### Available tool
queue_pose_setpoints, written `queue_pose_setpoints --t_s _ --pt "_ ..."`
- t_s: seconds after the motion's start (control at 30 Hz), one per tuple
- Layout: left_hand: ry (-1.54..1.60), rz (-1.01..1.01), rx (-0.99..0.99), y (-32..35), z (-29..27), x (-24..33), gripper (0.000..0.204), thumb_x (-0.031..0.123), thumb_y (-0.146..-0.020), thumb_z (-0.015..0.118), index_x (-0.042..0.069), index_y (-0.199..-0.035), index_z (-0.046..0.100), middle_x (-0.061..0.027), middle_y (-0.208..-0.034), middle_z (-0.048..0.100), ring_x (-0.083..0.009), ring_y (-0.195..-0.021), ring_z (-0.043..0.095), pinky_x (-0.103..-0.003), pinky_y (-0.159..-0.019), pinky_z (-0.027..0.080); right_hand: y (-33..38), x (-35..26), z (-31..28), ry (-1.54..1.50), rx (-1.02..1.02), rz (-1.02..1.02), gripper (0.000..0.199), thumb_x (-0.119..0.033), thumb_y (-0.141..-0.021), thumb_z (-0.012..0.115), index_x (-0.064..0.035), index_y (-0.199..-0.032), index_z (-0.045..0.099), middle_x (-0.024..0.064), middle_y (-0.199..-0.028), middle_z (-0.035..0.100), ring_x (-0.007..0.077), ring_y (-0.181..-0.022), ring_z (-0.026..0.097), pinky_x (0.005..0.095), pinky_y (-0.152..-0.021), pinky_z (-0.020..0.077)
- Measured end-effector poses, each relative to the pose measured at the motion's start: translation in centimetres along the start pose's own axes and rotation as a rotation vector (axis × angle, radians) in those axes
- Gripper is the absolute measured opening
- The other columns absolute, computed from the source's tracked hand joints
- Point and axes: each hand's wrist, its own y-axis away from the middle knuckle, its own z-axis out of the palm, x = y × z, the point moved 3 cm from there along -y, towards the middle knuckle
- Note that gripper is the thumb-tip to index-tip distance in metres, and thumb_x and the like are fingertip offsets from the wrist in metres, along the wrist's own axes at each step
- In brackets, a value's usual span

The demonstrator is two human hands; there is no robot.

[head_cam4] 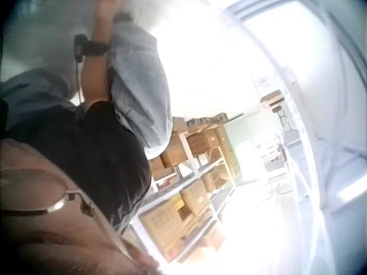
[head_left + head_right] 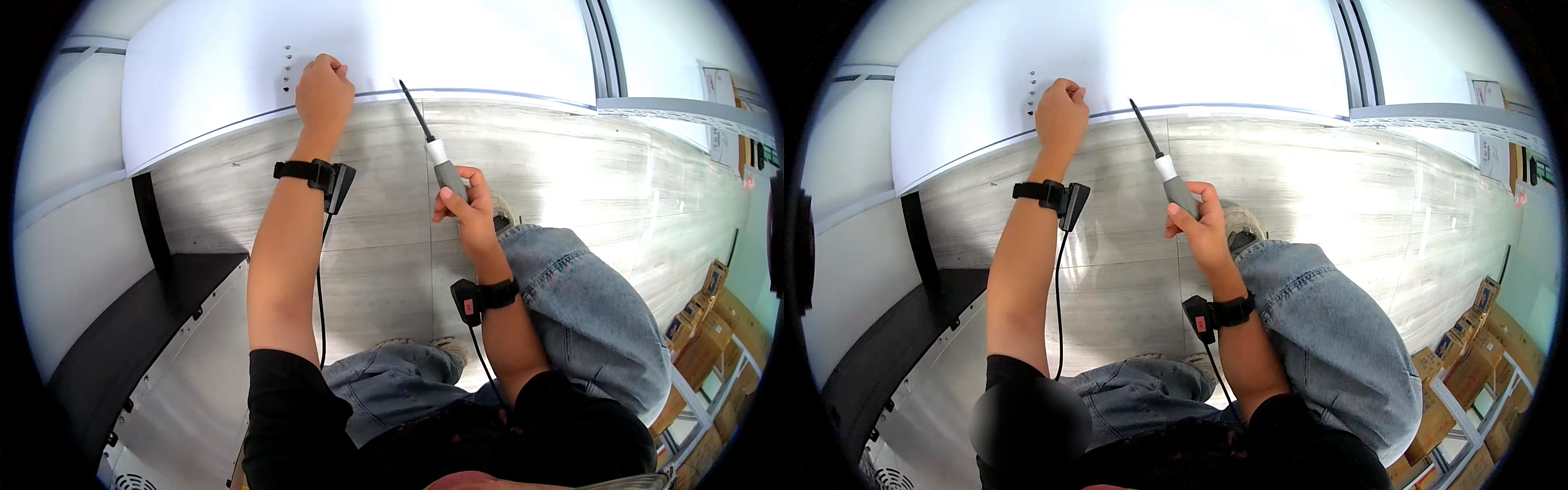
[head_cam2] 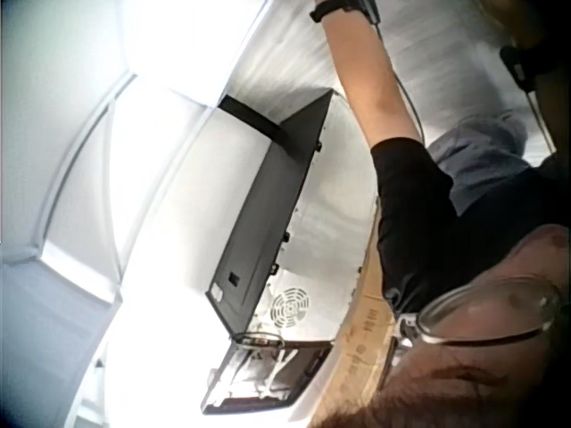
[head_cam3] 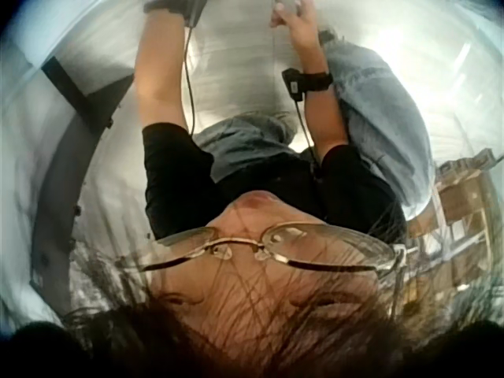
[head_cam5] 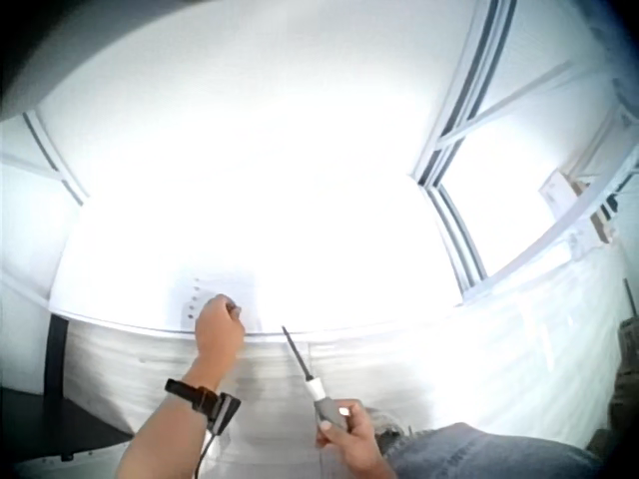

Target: The person uses a screwdriver to fasten screws into the back panel of a white appliance, likely a refrigerator or freezer. They systematically work along the edges, securing the panel to the frame.

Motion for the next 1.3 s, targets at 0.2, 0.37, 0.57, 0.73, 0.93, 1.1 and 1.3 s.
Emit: queue_pose_setpoints --t_s 0.2,0.37,0.57,0.73,0.93,1.1,1.3 --pt "0.695 -0.276 0.007 3.9 -0.9 -3.2 0.013 0.015 -0.088 0.056 0.003 -0.093 0.058 -0.0065 -0.087 0.061 -0.0191 -0.071 0.057 -0.033 -0.064 0.047 0.7 1.0 2.2 0.067 -0.09 0.008 0.034 -0.012 -0.084 0.064 -0.0036 -0.11 0.045 0.0052 -0.075 0.056 0.0116 -0.062 0.056 0.0263 -0.056 0.048" --pt "1.715 -0.781 0.071 12.9 -1.5 -11.2 0.017 0.015 -0.094 0.049 0.002 -0.104 0.054 -0.0061 -0.091 0.06 -0.0172 -0.078 0.058 -0.028 -0.068 0.048 1.9 4.0 5.4 0.185 -0.292 0.098 0.029 -0.014 -0.085 0.063 -0.004 -0.108 0.048 0.0036 -0.074 0.055 0.0088 -0.061 0.053 0.0248 -0.054 0.0459" --pt "2.053 -0.98 0.369 22.8 -5.0 -16.6 0.017 0.017 -0.094 0.048 0.003 -0.102 0.053 -0.0078 -0.095 0.061 -0.0204 -0.089 0.059 -0.031 -0.081 0.05 4.6 8.1 9.8 0.398 -0.505 0.178 0.026 -0.017 -0.087 0.06 -0.0046 -0.107 0.05 0.0014 -0.071 0.052 0.0067 -0.059 0.048 0.0234 -0.052 0.0413" --pt "2.15 -0.956 0.532 28.3 -6.8 -19.2 0.016 0.02 -0.093 0.05 0.005 -0.093 0.054 -0.0084 -0.095 0.061 -0.0204 -0.088 0.06 -0.032 -0.081 0.052 5.8 10.0 11.8 0.529 -0.621 0.175 0.02 -0.015 -0.086 0.06 -0.0048 -0.102 0.054 0.0009 -0.067 0.051 0.0084 -0.06 0.047 0.0261 -0.056 0.0402" --pt "2.139 -0.96 0.688 30.9 -8.3 -20.8 0.016 0.018 -0.093 0.05 0.003 -0.092 0.053 -0.0108 -0.094 0.061 -0.0221 -0.087 0.06 -0.034 -0.085 0.052 6.8 10.2 13.9 0.564 -0.651 0.29 0.019 -0.014 -0.084 0.061 -0.0037 -0.099 0.055 0.0003 -0.065 0.051 0.0097 -0.06 0.046 0.0269 -0.057 0.0379" --pt "2.037 -0.977 0.668 32.0 -8.6 -21.5 0.015 0.017 -0.093 0.049 0.002 -0.094 0.052 -0.0123 -0.094 0.06 -0.0232 -0.087 0.06 -0.036 -0.086 0.053 6.2 10.7 13.8 0.69 -0.71 0.121 0.021 -0.015 -0.083 0.062 -0.0063 -0.101 0.057 0.0021 -0.068 0.055 0.0098 -0.059 0.048 0.0256 -0.055 0.0384" --pt "1.857 -1.155 0.545 33.7 -7.7 -23.0 0.016 0.018 -0.093 0.051 0.002 -0.097 0.052 -0.0123 -0.095 0.06 -0.0228 -0.087 0.062 -0.034 -0.082 0.054 7.4 9.1 15.0 1.03 -0.723 -0.28 0.026 -0.015 -0.075 0.066 -0.0102 -0.1 0.06 0.0075 -0.079 0.06 0.0234 -0.072 0.058 0.0336 -0.065 0.044"
